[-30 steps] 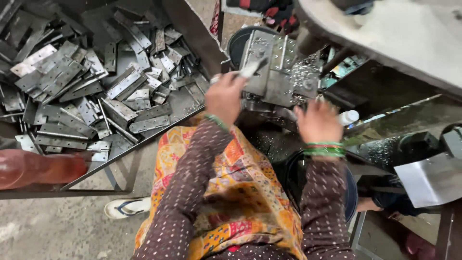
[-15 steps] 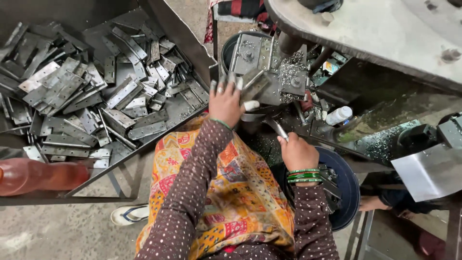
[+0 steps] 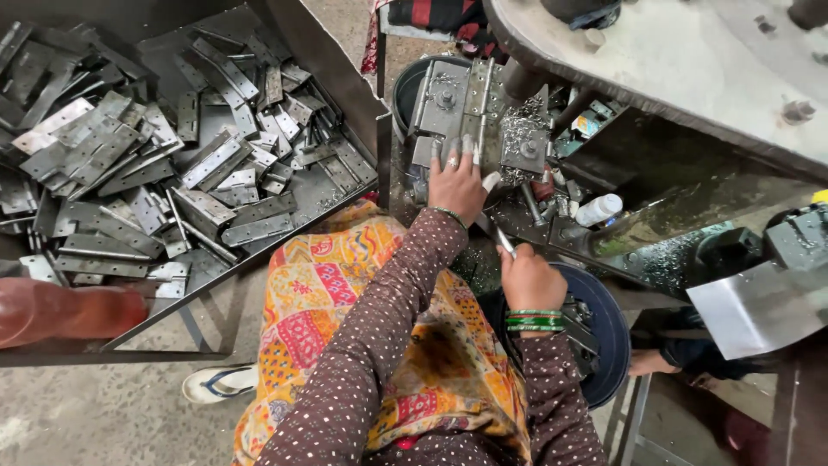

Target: The person places metal pieces into a machine for processing, repeatedly moving finished parts into a blue bucket and retrieving unprocessed pieces from a larger metal bin.

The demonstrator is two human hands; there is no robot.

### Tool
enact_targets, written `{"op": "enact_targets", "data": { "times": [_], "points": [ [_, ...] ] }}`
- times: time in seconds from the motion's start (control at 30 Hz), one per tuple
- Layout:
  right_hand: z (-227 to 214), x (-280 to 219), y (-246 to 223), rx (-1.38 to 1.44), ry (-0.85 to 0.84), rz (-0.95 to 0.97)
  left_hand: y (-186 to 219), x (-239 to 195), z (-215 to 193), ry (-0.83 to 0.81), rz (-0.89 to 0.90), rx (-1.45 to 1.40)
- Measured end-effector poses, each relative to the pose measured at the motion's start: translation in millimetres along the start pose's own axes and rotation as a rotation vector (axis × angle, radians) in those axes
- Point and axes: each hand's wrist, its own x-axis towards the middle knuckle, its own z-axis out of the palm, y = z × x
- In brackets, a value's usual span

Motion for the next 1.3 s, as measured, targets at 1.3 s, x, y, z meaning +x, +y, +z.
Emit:
{"op": "enact_targets", "data": {
  "times": [1.3],
  "points": [
    [80,-44,33,0.176,-0.69,0.021,-13,30,33,0.168,0.01,-0.083]
  ]
}}
